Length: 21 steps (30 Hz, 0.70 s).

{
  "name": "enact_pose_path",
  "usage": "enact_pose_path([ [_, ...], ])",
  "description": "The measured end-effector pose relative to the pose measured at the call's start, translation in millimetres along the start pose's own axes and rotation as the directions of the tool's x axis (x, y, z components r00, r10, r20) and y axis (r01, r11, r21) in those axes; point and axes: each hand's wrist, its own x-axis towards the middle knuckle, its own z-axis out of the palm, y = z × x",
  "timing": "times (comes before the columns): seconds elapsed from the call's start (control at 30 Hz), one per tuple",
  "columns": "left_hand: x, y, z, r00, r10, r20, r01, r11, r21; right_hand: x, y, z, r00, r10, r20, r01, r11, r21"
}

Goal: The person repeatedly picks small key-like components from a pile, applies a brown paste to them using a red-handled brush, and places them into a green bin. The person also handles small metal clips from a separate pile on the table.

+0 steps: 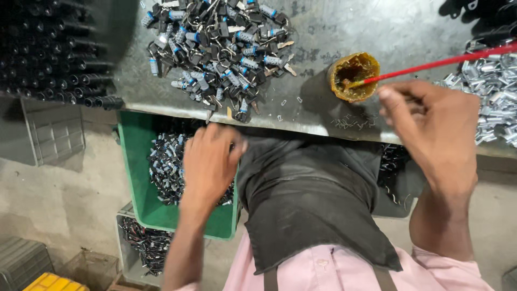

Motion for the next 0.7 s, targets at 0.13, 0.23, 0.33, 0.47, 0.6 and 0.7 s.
enact_pose_path([
  [0.13,38.7,31.3,33.5,0.946,-0.048,-0.322,0.033,0.998,-0.052,-20.0,14.3,13.7,0.994,-0.074,0.074,0.084,0.988,-0.133],
  [0.23,50.1,48.2,37.8,0.934,-0.006,-0.357,-0.045,0.990,-0.135,-36.8,29.6,38.5,0.980,-0.168,0.102,0.187,0.958,-0.216],
  [0.33,40.0,46.2,29.3,0.891,0.103,-0.443,-0.207,0.959,-0.194,-46.3,42.4,62.7,0.949,-0.308,0.063,0.313,0.913,-0.260],
  [0.47,27.2,42.0,18.7,0.857,0.084,-0.508,-0.437,0.640,-0.632,-48.1,53.7,74.4,0.944,-0.325,0.063,0.327,0.886,-0.328],
  [0.6,7.0,42.7,16.3,0.984,0.000,-0.177,-0.175,-0.173,-0.969,-37.8,54.3,81.6,0.917,-0.391,0.081,0.392,0.846,-0.361],
  [0.7,-1.1,54.4,26.5,0.999,0.029,0.030,0.038,-0.339,-0.940,-37.6,55.1,76.8,0.900,-0.428,0.080,0.426,0.830,-0.360],
])
